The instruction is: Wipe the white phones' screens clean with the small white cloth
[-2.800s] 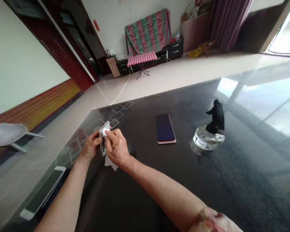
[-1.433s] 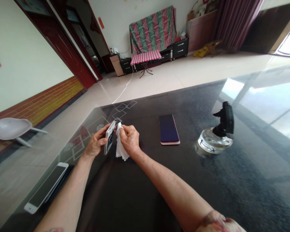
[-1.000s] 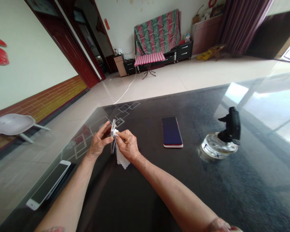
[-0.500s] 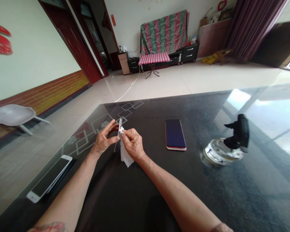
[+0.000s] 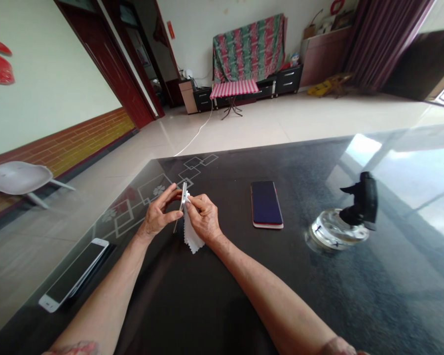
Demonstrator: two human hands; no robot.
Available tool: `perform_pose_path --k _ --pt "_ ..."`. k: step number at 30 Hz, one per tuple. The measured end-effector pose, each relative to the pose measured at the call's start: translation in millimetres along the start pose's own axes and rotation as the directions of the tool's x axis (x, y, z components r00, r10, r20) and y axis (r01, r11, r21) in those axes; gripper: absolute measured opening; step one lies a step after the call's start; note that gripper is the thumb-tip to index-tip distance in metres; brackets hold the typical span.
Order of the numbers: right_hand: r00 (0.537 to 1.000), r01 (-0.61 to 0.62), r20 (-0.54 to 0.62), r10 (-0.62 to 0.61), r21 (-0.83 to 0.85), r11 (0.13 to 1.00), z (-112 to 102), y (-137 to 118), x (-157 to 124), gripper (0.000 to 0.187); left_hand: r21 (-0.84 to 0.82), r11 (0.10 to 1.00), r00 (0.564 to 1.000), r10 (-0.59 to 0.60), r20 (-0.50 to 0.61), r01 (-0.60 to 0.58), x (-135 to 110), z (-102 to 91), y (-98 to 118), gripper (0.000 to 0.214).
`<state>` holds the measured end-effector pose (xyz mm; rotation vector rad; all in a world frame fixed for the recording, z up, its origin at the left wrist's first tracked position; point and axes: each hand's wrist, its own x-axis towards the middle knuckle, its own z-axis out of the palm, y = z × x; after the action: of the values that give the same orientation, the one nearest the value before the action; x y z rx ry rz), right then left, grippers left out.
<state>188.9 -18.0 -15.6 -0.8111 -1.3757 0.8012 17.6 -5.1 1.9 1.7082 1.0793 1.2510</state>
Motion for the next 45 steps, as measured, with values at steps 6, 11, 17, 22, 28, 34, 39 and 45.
perform_pose_path --k 6,11,17,22,28,34,39,45 --pt "0.999 -0.023 0.031 0.021 0.056 0.998 7 -3 -2 0.019 -0.048 0.998 0.999 -0.042 -0.026 0.041 0 -10.7 -4 0.084" --pt "0.986 -0.137 -0.08 0.144 0.083 0.987 4 11 5 0.02 0.002 1.0 1.0 -0.023 0.012 0.023 -1 0.4 -3 0.088" --pt "0.986 -0.136 -0.085 0.144 0.095 0.986 1 8 6 0.02 0.014 1.0 1.0 -0.01 0.011 0.01 -1 4.8 -1 0.09" --pt "0.998 -0.033 0.05 0.027 0.121 0.992 5 -7 2 0.018 -0.073 0.997 1.0 -0.013 -0.026 0.011 1 -9.7 -4 0.085" --pt "0.978 -0.2 -0.027 0.205 0.123 0.972 3 6 6 0.019 -0.263 0.964 0.989 -0.08 -0.126 0.045 3 -24.5 -6 0.08" --pt "0.976 -0.186 -0.103 0.193 0.08 0.979 -1 11 12 0.022 -0.378 0.924 0.993 -0.09 -0.081 0.053 2 -16.5 -3 0.074" --pt "0.986 -0.144 -0.076 0.15 0.071 0.987 2 2 11 0.022 -0.427 0.902 0.994 -0.092 -0.052 0.061 1 -9.2 1 0.073" --pt "0.991 -0.103 -0.08 0.11 0.091 0.991 4 -3 11 0.021 -0.353 0.932 0.995 -0.098 -0.02 0.085 1 -4.7 3 0.073"
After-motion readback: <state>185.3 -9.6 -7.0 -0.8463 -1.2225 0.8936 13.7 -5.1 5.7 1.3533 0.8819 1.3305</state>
